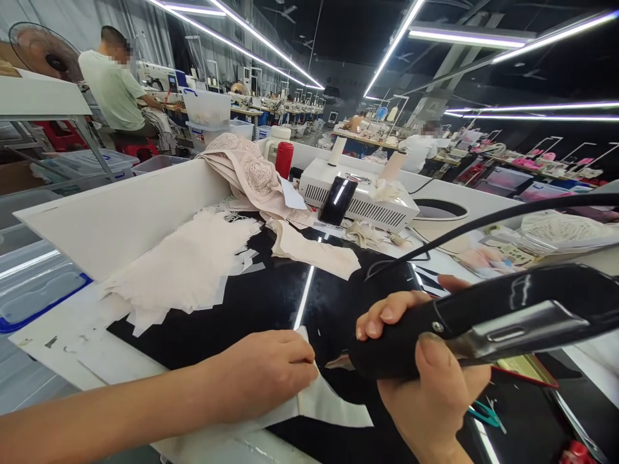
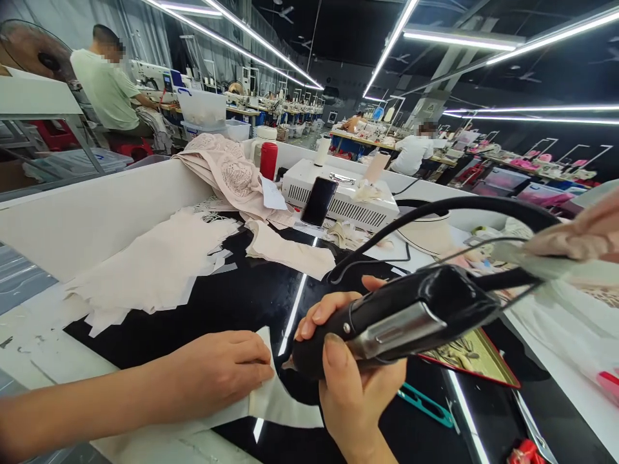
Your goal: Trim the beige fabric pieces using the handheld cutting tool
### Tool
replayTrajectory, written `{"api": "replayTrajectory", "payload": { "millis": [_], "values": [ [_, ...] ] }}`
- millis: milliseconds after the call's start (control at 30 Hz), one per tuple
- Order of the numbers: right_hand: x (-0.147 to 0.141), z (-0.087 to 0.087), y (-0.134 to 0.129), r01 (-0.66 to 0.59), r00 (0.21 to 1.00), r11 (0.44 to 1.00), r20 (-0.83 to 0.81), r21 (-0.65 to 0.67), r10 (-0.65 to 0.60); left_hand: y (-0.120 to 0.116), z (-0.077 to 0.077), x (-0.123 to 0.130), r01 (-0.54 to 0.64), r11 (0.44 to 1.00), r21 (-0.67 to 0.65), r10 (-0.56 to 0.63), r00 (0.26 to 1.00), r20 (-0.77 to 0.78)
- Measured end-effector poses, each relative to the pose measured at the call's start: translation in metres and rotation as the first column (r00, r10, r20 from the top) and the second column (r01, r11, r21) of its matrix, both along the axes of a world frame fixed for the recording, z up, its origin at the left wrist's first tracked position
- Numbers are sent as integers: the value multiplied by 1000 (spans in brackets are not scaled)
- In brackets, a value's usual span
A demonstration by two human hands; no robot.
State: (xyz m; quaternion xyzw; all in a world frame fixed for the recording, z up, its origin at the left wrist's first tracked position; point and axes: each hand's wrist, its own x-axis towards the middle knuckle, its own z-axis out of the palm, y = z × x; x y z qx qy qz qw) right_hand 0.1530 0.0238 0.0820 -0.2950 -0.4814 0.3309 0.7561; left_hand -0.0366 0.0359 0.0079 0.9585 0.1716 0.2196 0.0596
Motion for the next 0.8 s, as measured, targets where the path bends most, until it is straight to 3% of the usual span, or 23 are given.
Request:
{"api": "replayTrajectory", "payload": {
  "millis": [567,800],
  "values": [
    [-4,-11,-4,-63,997,998,33,2,63,-8,-1,-7,-21,999,29,20,999,30],
    [0,-7,-9,-53,999,998,1,-15,53,-9,-2,-10,-21,1000,4,21,999,42]
  ]
}}
